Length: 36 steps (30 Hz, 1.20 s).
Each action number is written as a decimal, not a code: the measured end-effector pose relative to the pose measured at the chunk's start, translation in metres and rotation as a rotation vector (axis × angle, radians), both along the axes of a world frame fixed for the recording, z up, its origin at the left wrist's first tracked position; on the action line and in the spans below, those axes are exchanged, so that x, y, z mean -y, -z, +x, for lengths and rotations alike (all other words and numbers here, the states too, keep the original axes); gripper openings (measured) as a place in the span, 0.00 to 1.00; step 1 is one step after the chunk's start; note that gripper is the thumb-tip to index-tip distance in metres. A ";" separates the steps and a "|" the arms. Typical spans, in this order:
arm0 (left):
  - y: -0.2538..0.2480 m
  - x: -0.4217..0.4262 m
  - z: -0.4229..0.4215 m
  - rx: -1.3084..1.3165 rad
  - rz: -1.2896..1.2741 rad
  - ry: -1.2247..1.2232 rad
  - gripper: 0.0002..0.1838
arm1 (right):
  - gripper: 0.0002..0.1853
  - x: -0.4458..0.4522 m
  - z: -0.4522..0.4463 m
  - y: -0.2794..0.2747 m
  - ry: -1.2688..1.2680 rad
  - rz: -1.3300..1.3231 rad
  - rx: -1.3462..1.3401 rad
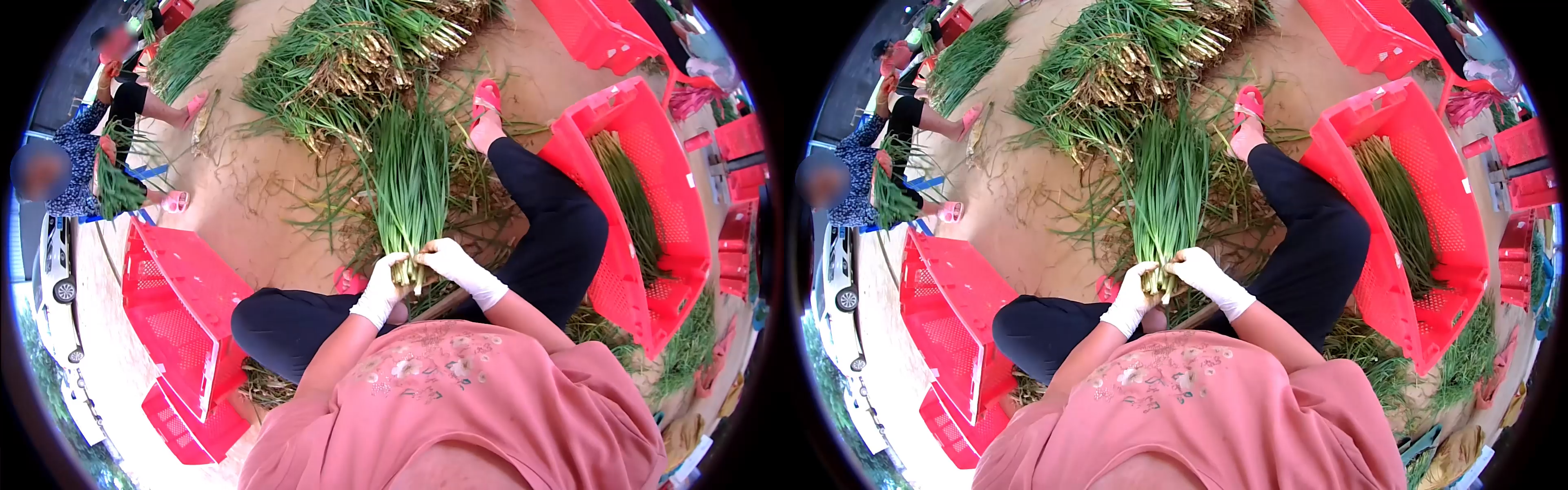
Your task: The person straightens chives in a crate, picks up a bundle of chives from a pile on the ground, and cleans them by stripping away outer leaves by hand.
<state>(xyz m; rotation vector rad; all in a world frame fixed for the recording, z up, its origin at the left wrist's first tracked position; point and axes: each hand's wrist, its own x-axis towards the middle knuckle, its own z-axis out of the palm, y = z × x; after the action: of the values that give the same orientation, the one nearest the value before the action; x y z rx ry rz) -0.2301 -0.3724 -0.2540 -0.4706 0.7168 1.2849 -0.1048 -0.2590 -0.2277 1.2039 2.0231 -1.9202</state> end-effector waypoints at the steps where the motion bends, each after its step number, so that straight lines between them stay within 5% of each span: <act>1: -0.003 -0.002 0.002 -0.030 -0.041 -0.016 0.12 | 0.15 -0.002 0.001 -0.003 -0.001 0.004 0.001; 4: -0.004 0.000 0.000 -0.039 -0.060 -0.013 0.12 | 0.15 -0.001 0.004 -0.010 0.508 -0.696 -0.155; 8: 0.004 0.004 0.001 -0.013 -0.078 -0.007 0.12 | 0.10 -0.014 0.009 -0.010 0.626 -1.044 -0.274; 11: 0.012 0.002 0.001 0.003 -0.020 0.027 0.20 | 0.11 -0.028 0.018 0.001 0.791 -0.957 -0.591; 12: 0.007 0.000 0.001 0.004 -0.022 0.026 0.20 | 0.16 -0.034 0.020 0.005 0.943 -0.724 -0.612; 14: -0.002 -0.001 0.002 0.072 0.039 0.013 0.24 | 0.28 -0.044 0.032 0.005 1.041 -0.470 -0.313; 15: 0.000 -0.001 0.002 0.040 0.067 0.024 0.24 | 0.32 -0.045 0.029 0.003 1.099 -0.629 -0.110; 18: 0.006 -0.001 0.001 0.049 0.106 0.043 0.24 | 0.33 -0.018 0.015 0.020 0.816 -0.821 0.129; 20: -0.008 -0.004 0.005 -0.070 -0.019 0.053 0.20 | 0.32 -0.007 0.001 0.050 0.613 -1.092 -0.259; 23: 0.011 -0.001 0.006 -0.454 -0.153 0.246 0.10 | 0.29 0.002 -0.017 0.039 0.436 -0.990 -0.169; 25: 0.008 0.005 0.010 -0.908 -0.023 0.426 0.15 | 0.33 0.011 -0.022 0.030 0.363 -0.900 -0.234; 27: 0.000 0.003 0.023 -1.460 0.022 0.538 0.24 | 0.23 0.019 -0.029 0.015 0.425 -0.928 -0.284; 30: -0.032 0.002 0.032 -1.647 -0.188 0.929 0.34 | 0.10 0.027 -0.039 0.025 0.556 -1.010 -0.320; 32: -0.036 0.000 0.035 -1.595 -0.184 1.107 0.44 | 0.06 0.032 -0.039 0.038 0.644 -1.016 -0.306; 34: -0.024 0.007 0.044 -1.790 -0.126 0.833 0.53 | 0.06 0.031 -0.035 0.037 0.672 -1.038 -0.329; 36: -0.080 -0.002 0.038 -1.099 0.037 0.362 0.62 | 0.11 0.027 -0.028 0.018 0.648 -1.046 -0.389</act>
<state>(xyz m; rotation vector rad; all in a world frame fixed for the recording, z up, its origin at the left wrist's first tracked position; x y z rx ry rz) -0.1923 -0.3703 -0.1737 0.4556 1.5946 1.1426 -0.1325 -0.2862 -0.2459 1.2465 0.3751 -3.0274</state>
